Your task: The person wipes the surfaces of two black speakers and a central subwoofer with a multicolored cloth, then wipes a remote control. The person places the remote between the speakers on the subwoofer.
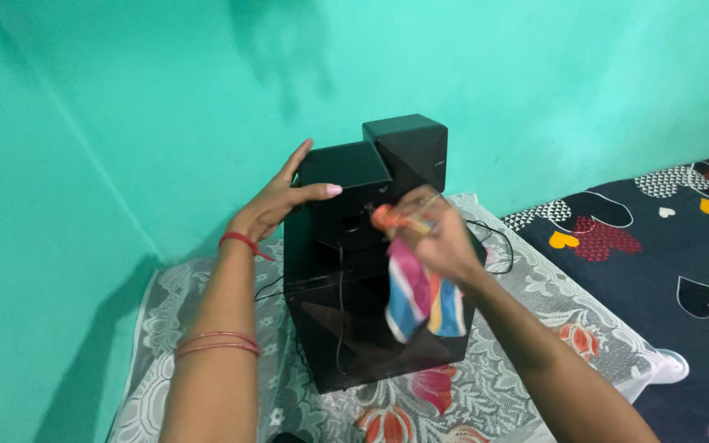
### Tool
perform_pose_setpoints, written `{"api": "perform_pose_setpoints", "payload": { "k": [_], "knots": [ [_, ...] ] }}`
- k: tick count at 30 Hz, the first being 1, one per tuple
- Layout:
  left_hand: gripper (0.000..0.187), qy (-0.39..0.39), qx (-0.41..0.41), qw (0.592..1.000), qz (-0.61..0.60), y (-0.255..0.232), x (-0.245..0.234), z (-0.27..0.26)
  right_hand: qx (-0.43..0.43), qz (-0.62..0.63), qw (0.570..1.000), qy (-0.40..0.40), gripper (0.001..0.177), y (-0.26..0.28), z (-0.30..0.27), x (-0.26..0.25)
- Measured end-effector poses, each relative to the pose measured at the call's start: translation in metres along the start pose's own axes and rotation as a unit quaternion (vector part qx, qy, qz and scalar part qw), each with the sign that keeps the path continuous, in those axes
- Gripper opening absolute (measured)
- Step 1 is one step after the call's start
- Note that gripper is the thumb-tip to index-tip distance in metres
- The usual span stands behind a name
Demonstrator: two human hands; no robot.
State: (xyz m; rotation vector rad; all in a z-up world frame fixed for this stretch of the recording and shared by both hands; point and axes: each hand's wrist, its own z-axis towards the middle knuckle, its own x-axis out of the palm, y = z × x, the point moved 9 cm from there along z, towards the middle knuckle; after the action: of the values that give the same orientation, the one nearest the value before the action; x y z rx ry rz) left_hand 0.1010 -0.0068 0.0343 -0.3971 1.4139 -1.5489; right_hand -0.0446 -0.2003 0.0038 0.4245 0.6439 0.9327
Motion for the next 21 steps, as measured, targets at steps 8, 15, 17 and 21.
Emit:
{"api": "perform_pose_setpoints", "payload": {
  "k": [8, 15, 17, 21],
  "knots": [
    [0.086, -0.083, 0.017, 0.992, -0.096, 0.014, -0.037, -0.025, -0.039, 0.038, 0.997, 0.058, 0.038, -0.003, 0.009, 0.027],
    [0.085, -0.361, 0.043, 0.924, 0.119, 0.033, -0.073, -0.046, -0.003, -0.07, 0.989, -0.131, 0.025, 0.024, 0.017, 0.025],
    [0.104, -0.354, 0.032, 0.924, 0.143, 0.033, -0.042, -0.051, 0.066, -0.092, 0.982, -0.154, 0.046, 0.004, 0.041, 0.005],
    [0.142, -0.323, 0.054, 0.942, 0.077, 0.01, 0.019, -0.054, 0.23, 0.113, 0.967, -0.013, 0.067, -0.039, 0.062, 0.043]
  ]
}}
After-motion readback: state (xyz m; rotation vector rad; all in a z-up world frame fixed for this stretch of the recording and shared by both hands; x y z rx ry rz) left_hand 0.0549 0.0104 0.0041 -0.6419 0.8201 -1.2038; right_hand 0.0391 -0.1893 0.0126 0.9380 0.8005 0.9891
